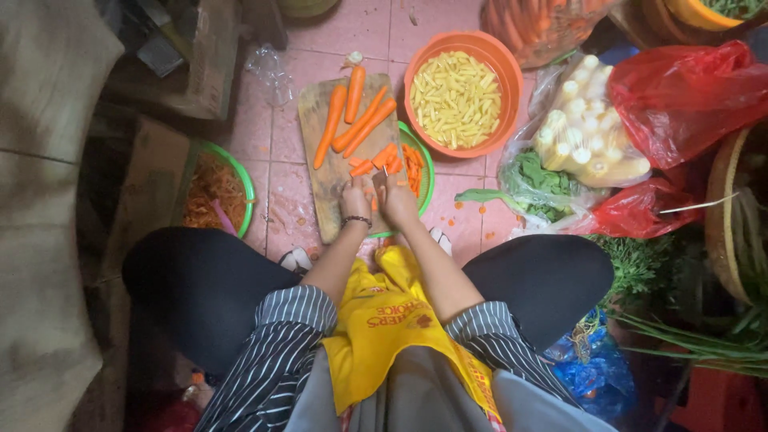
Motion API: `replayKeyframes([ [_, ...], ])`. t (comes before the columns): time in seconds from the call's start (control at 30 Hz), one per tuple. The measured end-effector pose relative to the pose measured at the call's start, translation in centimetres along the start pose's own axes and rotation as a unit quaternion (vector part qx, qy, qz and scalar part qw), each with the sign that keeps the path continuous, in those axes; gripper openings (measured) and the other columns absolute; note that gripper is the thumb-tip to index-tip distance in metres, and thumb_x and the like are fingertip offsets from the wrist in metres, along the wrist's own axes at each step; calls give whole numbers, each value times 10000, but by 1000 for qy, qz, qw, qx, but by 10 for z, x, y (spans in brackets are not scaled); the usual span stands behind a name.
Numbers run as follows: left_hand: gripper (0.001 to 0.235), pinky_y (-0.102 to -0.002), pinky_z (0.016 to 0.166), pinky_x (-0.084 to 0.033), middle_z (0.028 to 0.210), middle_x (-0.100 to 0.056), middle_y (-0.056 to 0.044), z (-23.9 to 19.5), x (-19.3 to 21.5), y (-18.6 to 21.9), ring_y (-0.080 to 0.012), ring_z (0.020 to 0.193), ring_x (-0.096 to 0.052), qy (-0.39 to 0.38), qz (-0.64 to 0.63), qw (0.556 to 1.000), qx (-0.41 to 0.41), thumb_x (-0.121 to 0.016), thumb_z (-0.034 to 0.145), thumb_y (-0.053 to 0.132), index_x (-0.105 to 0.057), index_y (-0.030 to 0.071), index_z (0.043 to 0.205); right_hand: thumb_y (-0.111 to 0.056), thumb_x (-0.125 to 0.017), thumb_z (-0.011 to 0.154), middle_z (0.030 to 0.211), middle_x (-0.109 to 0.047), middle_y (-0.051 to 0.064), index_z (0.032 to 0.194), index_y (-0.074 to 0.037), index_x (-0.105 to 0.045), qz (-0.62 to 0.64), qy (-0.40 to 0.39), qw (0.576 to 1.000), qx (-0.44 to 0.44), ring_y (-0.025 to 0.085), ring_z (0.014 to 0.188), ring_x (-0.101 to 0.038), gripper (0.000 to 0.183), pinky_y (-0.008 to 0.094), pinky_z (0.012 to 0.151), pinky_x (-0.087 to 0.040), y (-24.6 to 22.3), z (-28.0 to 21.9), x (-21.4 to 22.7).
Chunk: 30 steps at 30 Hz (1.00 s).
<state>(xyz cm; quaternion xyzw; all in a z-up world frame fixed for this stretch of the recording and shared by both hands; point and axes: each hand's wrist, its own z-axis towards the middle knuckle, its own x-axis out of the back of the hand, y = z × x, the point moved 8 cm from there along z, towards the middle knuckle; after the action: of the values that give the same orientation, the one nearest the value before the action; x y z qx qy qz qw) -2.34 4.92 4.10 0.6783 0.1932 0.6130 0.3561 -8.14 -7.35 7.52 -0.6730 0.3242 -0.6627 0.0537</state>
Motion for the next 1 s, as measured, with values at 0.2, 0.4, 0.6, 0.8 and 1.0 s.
replayKeyframes([
  [0.2, 349, -449, 745, -581, 959, -664, -149, -8, -21, -28, -346, 861, -690, -21, -149, 983, 109, -576, 840, -22, -710, 132, 1123, -227, -600, 924, 791, -684, 261, 999, -44, -577, -49, 53, 996, 59, 452, 741, -691, 199, 566, 662, -546, -17, -10, 4],
  [0.4, 552, -503, 924, -533, 1387, -565, -205, -9, -27, -47, -385, 1183, -596, -29, 132, 988, 74, -804, 861, 162, -571, 151, 1362, -279, -559, 977, 710, -686, 254, 1049, -30, -574, -85, -32, 996, 25, 436, 666, -702, 260, 574, 630, -547, -30, -10, 1],
  [0.6, 1467, -802, 1066, -213, 1663, -11, -237, 4, 63, -15, -509, 1481, -127, -156, 174, 904, 357, -978, 589, 541, 122, 381, 1548, -324, -546, 989, 700, -697, 238, 1072, -61, -580, -94, -66, 993, 0, 434, 653, -704, 278, 588, 606, -532, -41, 1, 8],
  [0.8, 1546, -733, 1118, -296, 1662, -31, -295, -2, 16, -61, -542, 1512, -188, -141, 127, 920, 342, -971, 609, 490, 183, 377, 1632, -257, -514, 1022, 811, -717, 224, 1155, -110, -552, -54, 102, 992, 52, 442, 739, -701, 202, 570, 652, -527, -69, -15, 34],
  [1.0, 1505, -750, 1113, -286, 1698, -8, -227, 3, 41, -32, -521, 1499, -211, -143, 132, 916, 352, -973, 606, 470, 159, 410, 1597, -318, -563, 1012, 761, -688, 257, 1074, -29, -561, -38, -5, 999, 11, 473, 706, -685, 296, 598, 688, -528, 7, -6, -22],
])
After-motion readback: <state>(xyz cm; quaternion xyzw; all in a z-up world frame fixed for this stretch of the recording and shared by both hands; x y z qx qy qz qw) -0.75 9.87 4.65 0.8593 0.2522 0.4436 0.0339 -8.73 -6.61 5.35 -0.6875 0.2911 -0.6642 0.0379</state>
